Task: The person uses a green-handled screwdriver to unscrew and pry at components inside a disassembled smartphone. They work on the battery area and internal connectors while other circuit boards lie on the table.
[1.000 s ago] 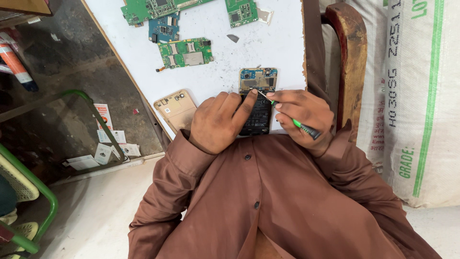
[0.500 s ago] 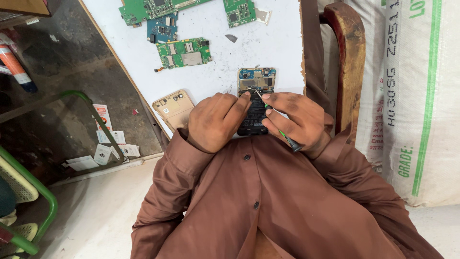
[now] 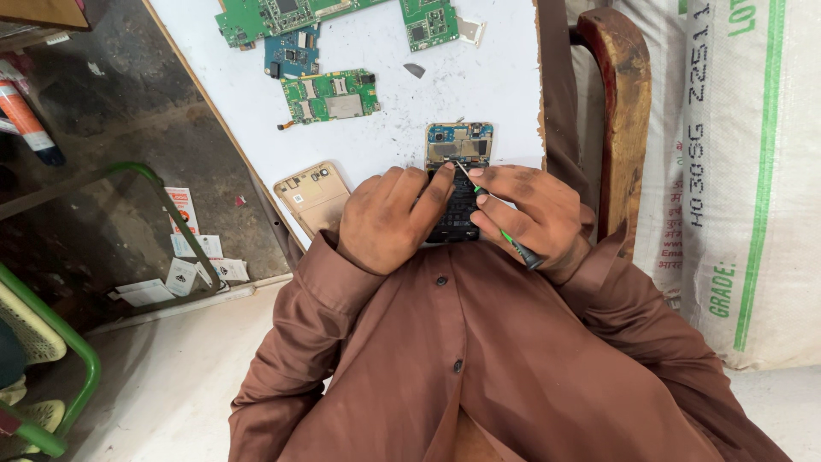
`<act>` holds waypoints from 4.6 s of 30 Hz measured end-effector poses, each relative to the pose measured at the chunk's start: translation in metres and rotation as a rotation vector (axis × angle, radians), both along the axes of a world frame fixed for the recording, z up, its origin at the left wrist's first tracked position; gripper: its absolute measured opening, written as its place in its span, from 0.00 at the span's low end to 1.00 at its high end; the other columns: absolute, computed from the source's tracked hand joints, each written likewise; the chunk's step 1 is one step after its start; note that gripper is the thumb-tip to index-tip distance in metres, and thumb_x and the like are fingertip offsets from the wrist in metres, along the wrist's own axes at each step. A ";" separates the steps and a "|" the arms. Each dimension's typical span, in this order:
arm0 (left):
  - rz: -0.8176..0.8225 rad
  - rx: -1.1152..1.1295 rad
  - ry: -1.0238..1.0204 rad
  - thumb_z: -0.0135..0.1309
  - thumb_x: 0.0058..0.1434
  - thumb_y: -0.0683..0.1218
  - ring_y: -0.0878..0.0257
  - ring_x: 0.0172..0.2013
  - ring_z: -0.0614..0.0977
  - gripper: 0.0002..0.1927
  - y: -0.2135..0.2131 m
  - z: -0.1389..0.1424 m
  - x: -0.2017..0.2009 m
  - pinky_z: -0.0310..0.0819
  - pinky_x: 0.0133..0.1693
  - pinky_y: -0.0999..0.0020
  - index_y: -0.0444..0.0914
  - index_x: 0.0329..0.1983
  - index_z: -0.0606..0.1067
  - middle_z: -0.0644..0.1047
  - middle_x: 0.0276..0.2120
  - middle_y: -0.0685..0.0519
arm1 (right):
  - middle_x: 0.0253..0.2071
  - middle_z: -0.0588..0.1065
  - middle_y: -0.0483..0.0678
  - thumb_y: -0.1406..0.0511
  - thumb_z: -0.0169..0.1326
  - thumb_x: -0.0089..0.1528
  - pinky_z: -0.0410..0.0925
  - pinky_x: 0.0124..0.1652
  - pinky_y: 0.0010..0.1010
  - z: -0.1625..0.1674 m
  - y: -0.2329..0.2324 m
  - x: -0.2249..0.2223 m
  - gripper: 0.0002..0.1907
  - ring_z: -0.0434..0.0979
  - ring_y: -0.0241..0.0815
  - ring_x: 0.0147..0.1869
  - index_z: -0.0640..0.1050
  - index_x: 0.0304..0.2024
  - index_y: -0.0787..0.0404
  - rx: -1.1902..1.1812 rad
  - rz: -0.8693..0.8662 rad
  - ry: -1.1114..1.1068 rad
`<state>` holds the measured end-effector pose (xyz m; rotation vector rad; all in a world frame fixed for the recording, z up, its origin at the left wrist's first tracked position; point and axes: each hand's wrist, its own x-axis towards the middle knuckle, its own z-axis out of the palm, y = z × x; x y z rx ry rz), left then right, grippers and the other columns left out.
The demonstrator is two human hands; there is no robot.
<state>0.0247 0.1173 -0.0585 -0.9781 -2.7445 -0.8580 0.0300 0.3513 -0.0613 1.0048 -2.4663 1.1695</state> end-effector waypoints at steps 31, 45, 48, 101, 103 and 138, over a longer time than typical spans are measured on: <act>0.014 0.082 -0.038 0.62 0.67 0.45 0.60 0.29 0.75 0.18 -0.018 0.021 -0.011 0.69 0.33 0.63 0.37 0.58 0.77 0.69 0.30 0.55 | 0.51 0.78 0.60 0.73 0.64 0.63 0.76 0.42 0.39 0.016 -0.012 -0.004 0.14 0.83 0.56 0.47 0.73 0.48 0.65 -0.042 -0.006 -0.079; -0.030 0.071 -0.072 0.62 0.65 0.44 0.59 0.30 0.75 0.17 -0.016 0.016 -0.012 0.69 0.33 0.62 0.36 0.56 0.77 0.69 0.30 0.53 | 0.49 0.79 0.59 0.73 0.61 0.64 0.76 0.42 0.37 0.007 -0.012 0.000 0.10 0.83 0.52 0.46 0.74 0.45 0.64 -0.118 -0.043 -0.139; -0.030 0.082 -0.071 0.62 0.65 0.44 0.60 0.31 0.76 0.16 -0.016 0.017 -0.013 0.70 0.33 0.63 0.36 0.55 0.77 0.70 0.31 0.53 | 0.50 0.79 0.59 0.73 0.61 0.64 0.76 0.42 0.37 0.007 -0.011 0.001 0.10 0.84 0.53 0.47 0.74 0.45 0.65 -0.118 -0.038 -0.156; 0.083 0.069 -0.160 0.63 0.64 0.45 0.60 0.30 0.76 0.17 -0.011 0.028 -0.010 0.70 0.33 0.61 0.40 0.56 0.79 0.69 0.29 0.54 | 0.49 0.79 0.62 0.69 0.63 0.65 0.78 0.44 0.38 0.007 -0.011 0.001 0.12 0.84 0.56 0.50 0.74 0.46 0.66 -0.091 -0.033 -0.097; 0.085 0.069 -0.151 0.63 0.64 0.45 0.60 0.31 0.76 0.17 -0.011 0.027 -0.010 0.70 0.33 0.61 0.41 0.56 0.79 0.69 0.29 0.54 | 0.49 0.79 0.61 0.69 0.62 0.65 0.78 0.43 0.37 0.006 -0.011 0.002 0.10 0.85 0.55 0.49 0.74 0.45 0.66 -0.136 -0.065 -0.147; -0.005 -0.035 -0.019 0.62 0.64 0.47 0.61 0.29 0.73 0.21 -0.013 0.014 -0.002 0.66 0.31 0.63 0.39 0.60 0.76 0.66 0.29 0.55 | 0.52 0.78 0.61 0.71 0.65 0.63 0.78 0.46 0.40 0.011 -0.009 0.006 0.15 0.83 0.57 0.51 0.74 0.48 0.66 -0.027 -0.017 -0.126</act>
